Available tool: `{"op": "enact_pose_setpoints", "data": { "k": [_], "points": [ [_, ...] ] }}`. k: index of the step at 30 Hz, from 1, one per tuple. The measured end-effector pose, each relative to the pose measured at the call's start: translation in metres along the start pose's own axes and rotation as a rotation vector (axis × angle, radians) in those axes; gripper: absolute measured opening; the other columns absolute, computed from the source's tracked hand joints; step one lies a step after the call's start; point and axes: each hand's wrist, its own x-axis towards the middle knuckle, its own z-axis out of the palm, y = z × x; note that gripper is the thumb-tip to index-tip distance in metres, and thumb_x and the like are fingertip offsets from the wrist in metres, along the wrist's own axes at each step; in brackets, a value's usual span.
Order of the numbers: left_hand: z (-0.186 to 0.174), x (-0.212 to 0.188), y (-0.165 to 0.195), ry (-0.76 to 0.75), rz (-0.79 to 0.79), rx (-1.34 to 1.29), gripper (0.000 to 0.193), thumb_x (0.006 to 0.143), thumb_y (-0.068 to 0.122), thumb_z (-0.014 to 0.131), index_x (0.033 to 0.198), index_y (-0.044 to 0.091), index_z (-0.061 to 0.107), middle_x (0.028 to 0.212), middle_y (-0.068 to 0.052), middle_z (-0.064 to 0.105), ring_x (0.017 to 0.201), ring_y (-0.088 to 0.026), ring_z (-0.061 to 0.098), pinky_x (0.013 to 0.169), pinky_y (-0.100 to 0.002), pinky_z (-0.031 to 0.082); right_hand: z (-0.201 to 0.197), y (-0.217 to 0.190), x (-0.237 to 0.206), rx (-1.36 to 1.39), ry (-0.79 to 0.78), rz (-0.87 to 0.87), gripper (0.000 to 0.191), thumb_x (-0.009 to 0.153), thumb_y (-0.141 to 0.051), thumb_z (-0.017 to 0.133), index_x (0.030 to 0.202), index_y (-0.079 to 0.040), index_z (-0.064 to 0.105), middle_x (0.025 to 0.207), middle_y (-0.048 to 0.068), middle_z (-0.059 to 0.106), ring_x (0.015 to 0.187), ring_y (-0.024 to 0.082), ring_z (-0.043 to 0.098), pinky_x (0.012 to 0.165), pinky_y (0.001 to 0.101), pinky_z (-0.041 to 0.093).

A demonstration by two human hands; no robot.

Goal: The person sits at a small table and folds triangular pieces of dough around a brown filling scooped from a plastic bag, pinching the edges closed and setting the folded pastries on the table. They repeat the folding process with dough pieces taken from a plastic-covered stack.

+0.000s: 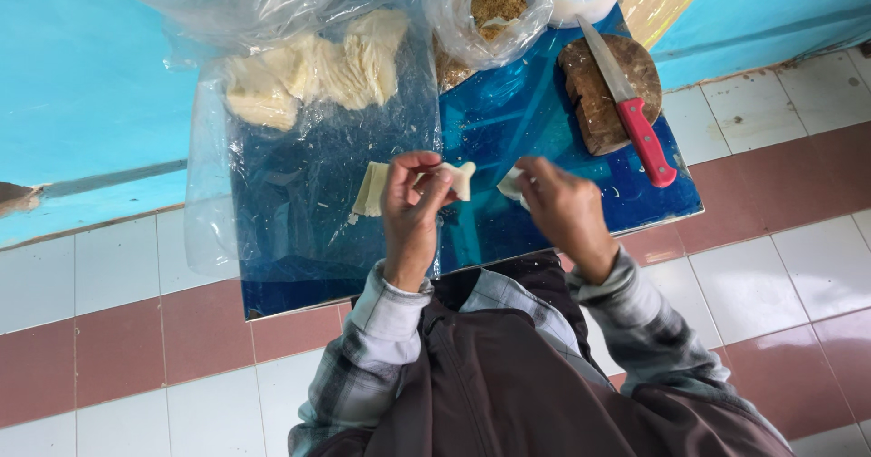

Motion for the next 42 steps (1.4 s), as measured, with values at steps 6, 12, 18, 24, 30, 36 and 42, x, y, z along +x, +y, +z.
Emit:
{"op": "enact_pose_setpoints", "data": {
  "k": [6, 12, 18, 24, 30, 36, 42],
  "points": [
    [0.020, 0.012, -0.024, -0.159, -0.109, -0.255, 0.022, 0.100, 0.004, 0.067, 0.119, 0.004, 0.056, 0.111, -0.006, 0.063, 0.103, -0.015, 0.068, 0.088, -0.033, 0.064, -0.003, 0.029, 0.027, 1.279, -0.334, 0.379, 0.044, 0.102, -0.035, 0.048, 0.123, -0.002, 0.066, 0.107, 0.002, 0.076, 0.099, 0.011, 0.075, 0.087, 0.0270, 0.062],
    [0.012, 0.025, -0.047, -0.045, -0.016, 0.114, 0.020, 0.098, 0.003, 0.070, 0.115, 0.002, 0.060, 0.107, -0.006, 0.064, 0.088, -0.014, 0.070, 0.079, -0.031, 0.062, 0.021, 0.039, 0.044, 1.198, -0.268, 0.330, 0.034, 0.094, -0.007, 0.073, 0.125, 0.000, 0.063, 0.103, 0.006, 0.074, 0.092, 0.012, 0.072, 0.080, 0.0269, 0.058],
    [0.012, 0.019, -0.051, 0.095, 0.170, 0.765, 0.024, 0.091, 0.001, 0.069, 0.114, 0.002, 0.060, 0.099, -0.011, 0.070, 0.077, -0.018, 0.073, 0.066, -0.032, 0.059, 0.037, 0.037, 0.055, 0.529, -0.140, 0.077, 0.024, 0.091, -0.006, 0.076, 0.115, -0.006, 0.072, 0.099, 0.006, 0.078, 0.083, 0.014, 0.075, 0.072, 0.0283, 0.058],
    [0.018, 0.019, -0.040, -0.016, 0.291, 1.164, 0.025, 0.095, -0.001, 0.065, 0.119, -0.002, 0.057, 0.108, -0.019, 0.064, 0.091, -0.038, 0.068, 0.072, -0.046, 0.054, 0.042, 0.023, 0.067, 0.231, -0.072, -0.143, 0.026, 0.091, -0.009, 0.076, 0.117, -0.009, 0.073, 0.096, 0.011, 0.077, 0.085, 0.027, 0.075, 0.072, 0.0364, 0.058],
    [0.023, 0.008, -0.028, -0.069, 0.319, 1.351, 0.025, 0.098, 0.006, 0.066, 0.121, 0.002, 0.060, 0.116, -0.014, 0.058, 0.101, -0.034, 0.067, 0.079, -0.044, 0.056, 0.027, 0.025, 0.072, 0.275, -0.157, -0.073, 0.029, 0.091, -0.017, 0.076, 0.118, -0.010, 0.072, 0.102, 0.010, 0.073, 0.080, 0.025, 0.073, 0.069, 0.0365, 0.058],
    [0.023, -0.007, -0.021, -0.102, 0.549, 1.469, 0.023, 0.091, 0.008, 0.071, 0.114, 0.008, 0.069, 0.119, -0.010, 0.060, 0.104, -0.029, 0.058, 0.085, -0.044, 0.046, -0.021, 0.032, 0.036, 0.086, -0.170, -0.104, 0.018, 0.088, -0.020, 0.080, 0.105, -0.014, 0.077, 0.098, 0.007, 0.072, 0.078, 0.025, 0.069, 0.068, 0.0386, 0.055],
    [0.024, -0.014, -0.030, -0.404, 0.612, 1.373, 0.028, 0.085, 0.003, 0.068, 0.110, 0.012, 0.076, 0.118, -0.003, 0.064, 0.104, -0.022, 0.059, 0.097, -0.045, 0.042, -0.032, 0.023, -0.009, -0.002, -0.152, -0.196, 0.023, 0.076, -0.026, 0.083, 0.094, -0.013, 0.076, 0.089, 0.005, 0.069, 0.085, 0.029, 0.069, 0.069, 0.0401, 0.055]
  ]
}}
